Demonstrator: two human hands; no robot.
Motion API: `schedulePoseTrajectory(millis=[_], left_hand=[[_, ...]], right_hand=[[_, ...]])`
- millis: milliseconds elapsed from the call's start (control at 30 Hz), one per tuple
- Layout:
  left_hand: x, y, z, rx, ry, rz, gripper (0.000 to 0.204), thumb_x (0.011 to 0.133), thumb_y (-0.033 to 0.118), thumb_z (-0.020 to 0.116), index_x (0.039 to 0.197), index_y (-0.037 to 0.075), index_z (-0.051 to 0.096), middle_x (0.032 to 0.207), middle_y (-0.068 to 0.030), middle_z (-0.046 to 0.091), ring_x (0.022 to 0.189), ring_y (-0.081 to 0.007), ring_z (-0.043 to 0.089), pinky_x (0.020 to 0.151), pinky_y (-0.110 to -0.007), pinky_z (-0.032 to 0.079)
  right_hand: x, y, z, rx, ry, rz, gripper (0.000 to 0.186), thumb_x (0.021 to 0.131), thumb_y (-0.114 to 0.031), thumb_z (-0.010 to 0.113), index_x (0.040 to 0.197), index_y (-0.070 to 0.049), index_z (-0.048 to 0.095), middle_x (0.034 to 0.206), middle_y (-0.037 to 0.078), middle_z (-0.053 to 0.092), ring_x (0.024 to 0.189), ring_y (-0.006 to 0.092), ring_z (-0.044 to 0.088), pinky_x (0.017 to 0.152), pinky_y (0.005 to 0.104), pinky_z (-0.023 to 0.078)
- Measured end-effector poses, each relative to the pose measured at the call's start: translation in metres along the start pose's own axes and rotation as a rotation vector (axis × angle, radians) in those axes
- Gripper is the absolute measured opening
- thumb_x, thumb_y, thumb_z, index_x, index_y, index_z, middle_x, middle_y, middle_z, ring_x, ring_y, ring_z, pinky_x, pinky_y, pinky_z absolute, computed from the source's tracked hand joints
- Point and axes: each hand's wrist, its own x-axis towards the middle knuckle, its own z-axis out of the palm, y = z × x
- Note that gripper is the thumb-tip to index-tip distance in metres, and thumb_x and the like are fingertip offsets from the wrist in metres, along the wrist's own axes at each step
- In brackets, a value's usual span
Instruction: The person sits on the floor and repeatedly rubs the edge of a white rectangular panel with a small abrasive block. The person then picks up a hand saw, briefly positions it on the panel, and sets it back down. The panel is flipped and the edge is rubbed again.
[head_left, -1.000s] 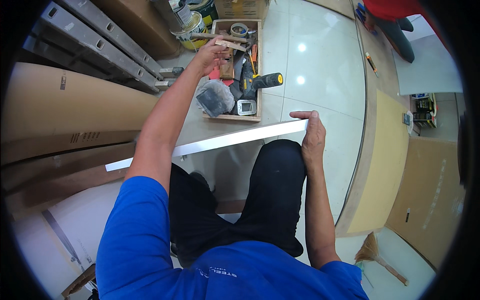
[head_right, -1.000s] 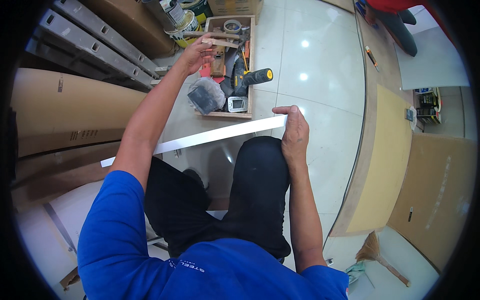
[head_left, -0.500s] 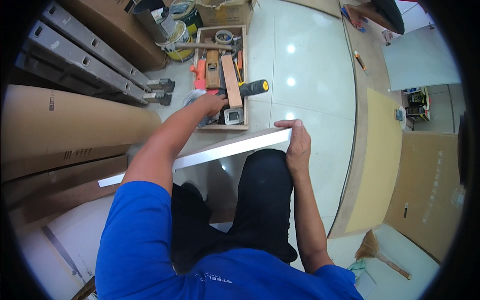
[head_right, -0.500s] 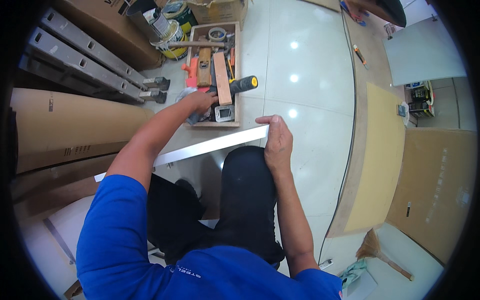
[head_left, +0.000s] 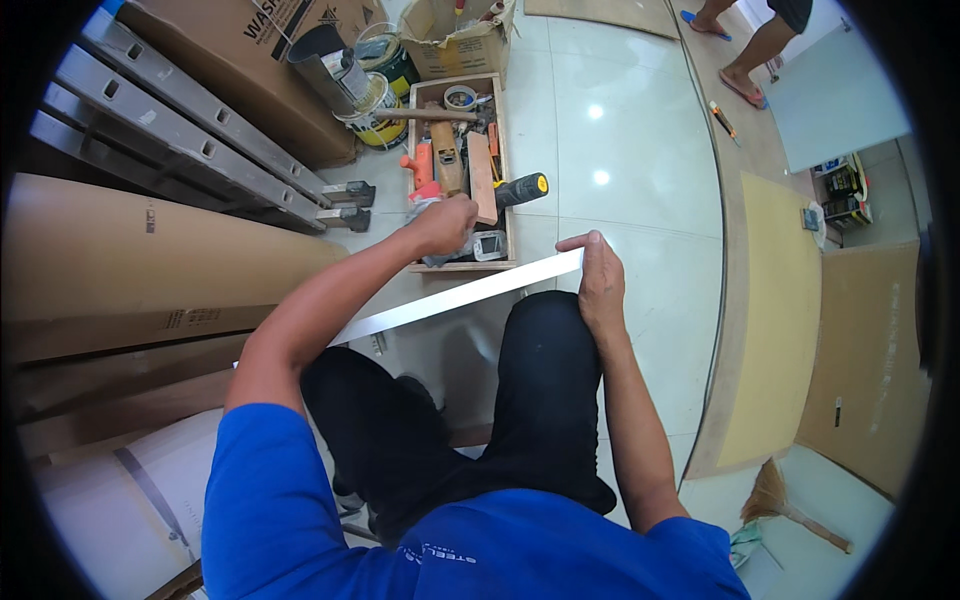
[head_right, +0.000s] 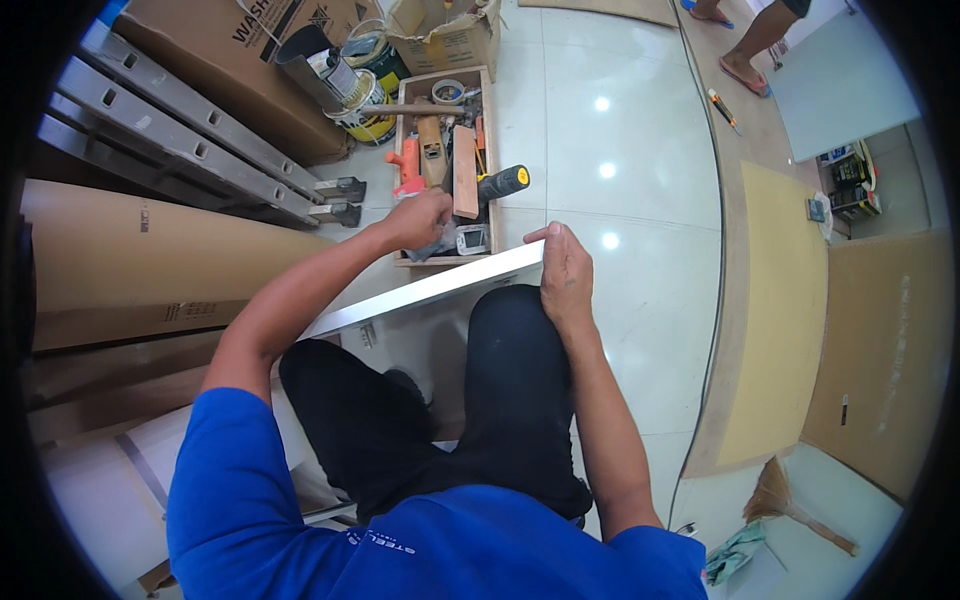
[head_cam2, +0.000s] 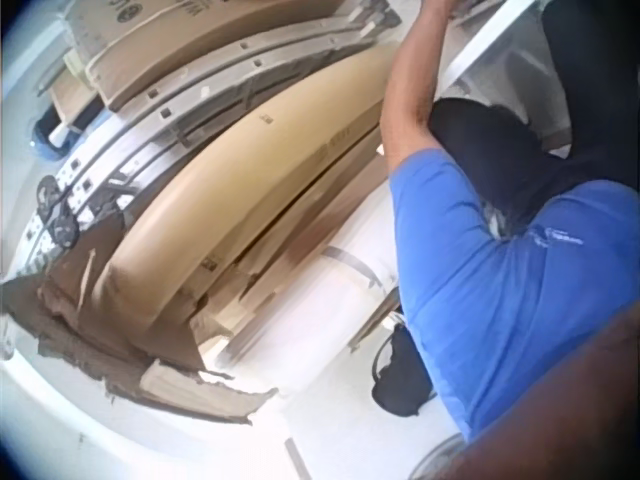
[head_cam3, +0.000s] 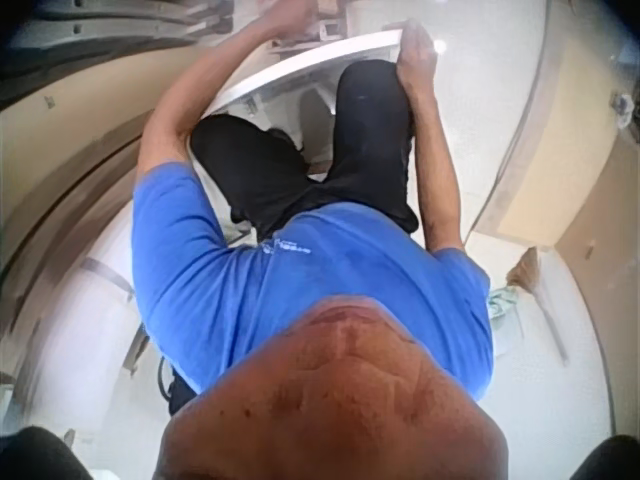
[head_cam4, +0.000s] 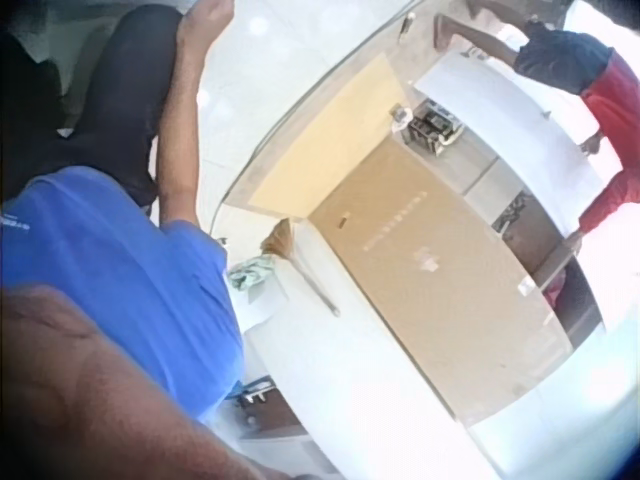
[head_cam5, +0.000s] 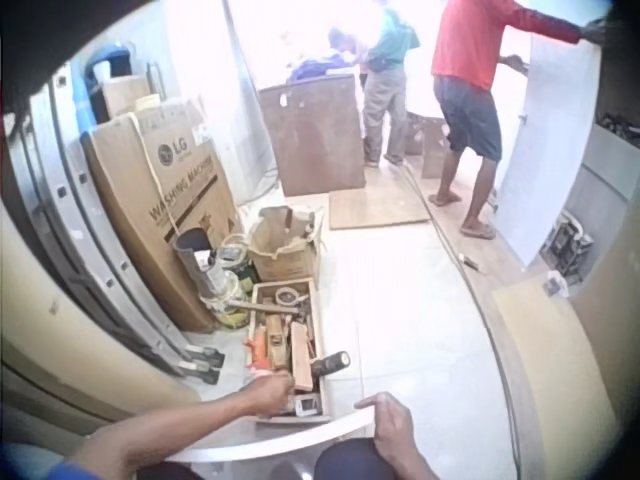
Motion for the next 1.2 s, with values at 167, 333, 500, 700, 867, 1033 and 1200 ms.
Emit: schedulePoseTrajectory(millis=[167, 333, 500, 700, 867, 1033, 1200], left_hand=[[-0.083, 0.018, -0.077, -0.608, 0.205, -0.242, 0.018, 0.083, -0.001, 0.071, 0.1, 0.003, 0.065, 0.106, -0.0073, 0.069, 0.094, -0.0171, 0.069, 0.08, -0.033, 0.057], [-0.2, 0.04, -0.135, -0.841, 0.424, -0.122, 0.023, 0.084, -0.001, 0.073, 0.105, 0.003, 0.065, 0.119, -0.0097, 0.065, 0.096, -0.0176, 0.068, 0.086, -0.032, 0.057], [-0.272, 0.058, -0.131, -0.948, 0.641, 0.049, 0.029, 0.084, -0.002, 0.073, 0.11, 0.006, 0.064, 0.122, -0.009, 0.064, 0.111, -0.0171, 0.064, 0.093, -0.033, 0.057], [-0.294, 0.068, -0.108, -1.022, 0.789, 0.163, 0.031, 0.084, -0.008, 0.069, 0.11, 0.007, 0.063, 0.123, -0.009, 0.064, 0.12, -0.0183, 0.061, 0.106, -0.035, 0.051], [-0.293, 0.077, -0.101, -0.968, 0.843, 0.243, 0.034, 0.087, -0.007, 0.071, 0.114, 0.01, 0.06, 0.123, -0.0086, 0.062, 0.122, -0.0195, 0.06, 0.111, -0.038, 0.047], [-0.282, 0.081, -0.096, -0.938, 0.857, 0.282, 0.035, 0.088, -0.008, 0.071, 0.115, 0.01, 0.059, 0.124, -0.0088, 0.062, 0.123, -0.0195, 0.06, 0.113, -0.038, 0.045], [-0.263, 0.086, -0.084, -1.049, 0.847, 0.329, 0.039, 0.087, -0.009, 0.071, 0.118, 0.01, 0.057, 0.125, -0.009, 0.062, 0.124, -0.0191, 0.059, 0.114, -0.039, 0.045]], right_hand=[[-0.003, 0.005, -0.002, 0.028, -0.032, 0.018, 0.069, 0.118, -0.051, 0.034, 0.102, 0.001, 0.077, 0.087, 0.011, 0.07, 0.084, 0.0218, 0.061, 0.086, 0.0362, 0.048], [0.0, 0.013, 0.002, 0.066, -0.006, 0.004, 0.059, 0.118, -0.046, 0.039, 0.1, -0.001, 0.073, 0.086, 0.011, 0.071, 0.085, 0.0212, 0.066, 0.084, 0.0366, 0.052], [0.002, 0.021, 0.003, 0.091, 0.017, 0.032, 0.06, 0.118, -0.047, 0.039, 0.113, 0.002, 0.074, 0.1, 0.012, 0.076, 0.096, 0.0227, 0.068, 0.092, 0.0361, 0.051], [0.001, 0.023, 0.002, 0.233, 0.079, 0.012, 0.061, 0.116, -0.048, 0.042, 0.134, 0.004, 0.068, 0.122, 0.017, 0.076, 0.115, 0.0258, 0.067, 0.108, 0.0388, 0.048], [0.002, 0.003, -0.007, 0.189, 0.117, -0.012, 0.053, 0.115, -0.041, 0.049, 0.133, 0.005, 0.068, 0.124, 0.018, 0.076, 0.118, 0.0272, 0.068, 0.111, 0.0396, 0.048], [0.016, -0.047, -0.006, -0.029, 0.264, -0.279, 0.033, 0.112, -0.027, 0.06, 0.126, 0.0, 0.073, 0.122, 0.011, 0.077, 0.113, 0.0219, 0.071, 0.105, 0.0357, 0.053], [0.018, -0.103, 0.048, 0.402, -0.303, -0.055, 0.047, 0.11, -0.032, 0.065, 0.143, 0.001, 0.061, 0.13, 0.013, 0.074, 0.114, 0.0211, 0.072, 0.098, 0.0362, 0.056]])
